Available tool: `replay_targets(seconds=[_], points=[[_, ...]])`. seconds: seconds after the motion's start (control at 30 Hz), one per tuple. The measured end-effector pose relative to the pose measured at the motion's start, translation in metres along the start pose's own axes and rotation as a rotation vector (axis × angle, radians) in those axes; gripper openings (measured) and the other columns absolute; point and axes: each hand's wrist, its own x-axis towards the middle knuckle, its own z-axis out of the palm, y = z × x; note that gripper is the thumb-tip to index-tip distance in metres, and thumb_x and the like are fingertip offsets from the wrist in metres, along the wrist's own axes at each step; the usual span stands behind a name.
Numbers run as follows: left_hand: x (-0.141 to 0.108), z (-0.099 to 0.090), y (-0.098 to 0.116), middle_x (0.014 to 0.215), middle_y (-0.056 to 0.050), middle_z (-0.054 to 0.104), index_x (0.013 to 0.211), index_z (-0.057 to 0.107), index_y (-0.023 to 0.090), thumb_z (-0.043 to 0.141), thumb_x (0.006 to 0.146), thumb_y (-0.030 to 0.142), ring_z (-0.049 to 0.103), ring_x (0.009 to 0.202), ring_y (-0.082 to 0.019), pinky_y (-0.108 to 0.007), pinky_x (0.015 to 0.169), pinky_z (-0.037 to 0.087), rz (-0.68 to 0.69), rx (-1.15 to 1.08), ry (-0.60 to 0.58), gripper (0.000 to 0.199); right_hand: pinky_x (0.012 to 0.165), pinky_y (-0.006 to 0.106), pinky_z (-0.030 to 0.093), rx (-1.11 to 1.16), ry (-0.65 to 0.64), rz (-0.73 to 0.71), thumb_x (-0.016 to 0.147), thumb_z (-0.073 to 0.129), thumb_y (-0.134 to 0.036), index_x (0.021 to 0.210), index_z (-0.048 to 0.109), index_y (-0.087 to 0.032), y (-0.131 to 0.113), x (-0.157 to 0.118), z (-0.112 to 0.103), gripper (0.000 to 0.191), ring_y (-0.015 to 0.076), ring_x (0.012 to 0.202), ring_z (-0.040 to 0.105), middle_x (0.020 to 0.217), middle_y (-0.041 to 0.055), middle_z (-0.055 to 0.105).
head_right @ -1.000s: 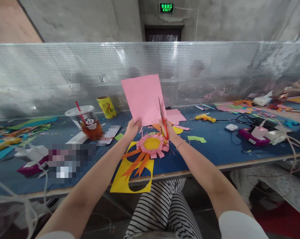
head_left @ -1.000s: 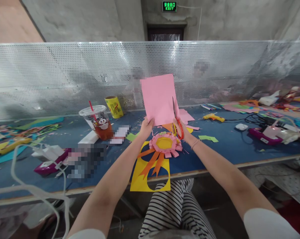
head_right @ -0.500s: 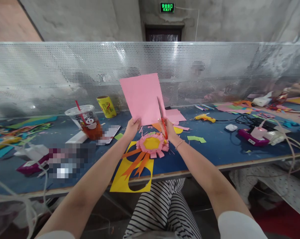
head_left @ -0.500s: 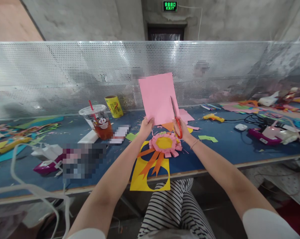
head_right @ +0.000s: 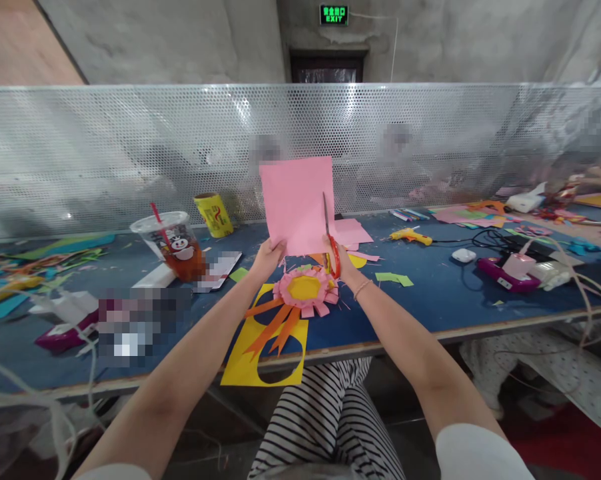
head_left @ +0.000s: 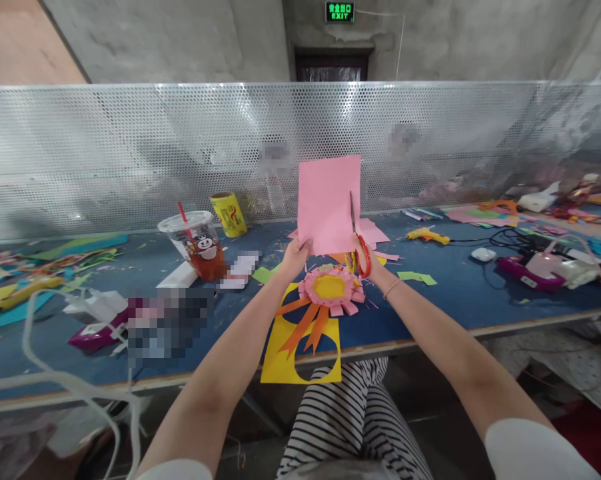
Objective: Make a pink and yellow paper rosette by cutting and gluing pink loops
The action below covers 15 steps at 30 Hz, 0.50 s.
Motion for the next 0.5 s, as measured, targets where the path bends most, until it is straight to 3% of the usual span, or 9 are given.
replay_targets(seconds=[0.1,0.5], points=[[-0.0007,0.0002,-0.0017,0.047,0.006,0.038,0.064,0.050,0.016,0.056,0.074,0.027,0.030,0.041,-0.005,-0.019,0.041,0.022,0.070,0.085,-0.039,0.016,0.031,0.021,0.033,-0.049,-0.004,-0.021,0.064,0.050,-0.070,0.060,0.041,-0.022,-0.0073,-0.0069,0.0025,0.049,0.0095,0.034,0.044,0.037,-0.0043,0.043],[0.0001,0.0005,-0.0063,0.046,0.007,0.035,0.068,0.046,0.017,0.054,0.075,0.031,0.029,0.038,-0.005,-0.018,0.040,0.021,0.014,0.029,-0.062,0.018,0.029,0.021,0.028,-0.344,0.110,-0.115,0.071,0.044,-0.068,0.046,0.035,-0.022,-0.0092,-0.0116,0.0058,0.052,0.0082,0.029,0.037,0.030,-0.0035,0.035]])
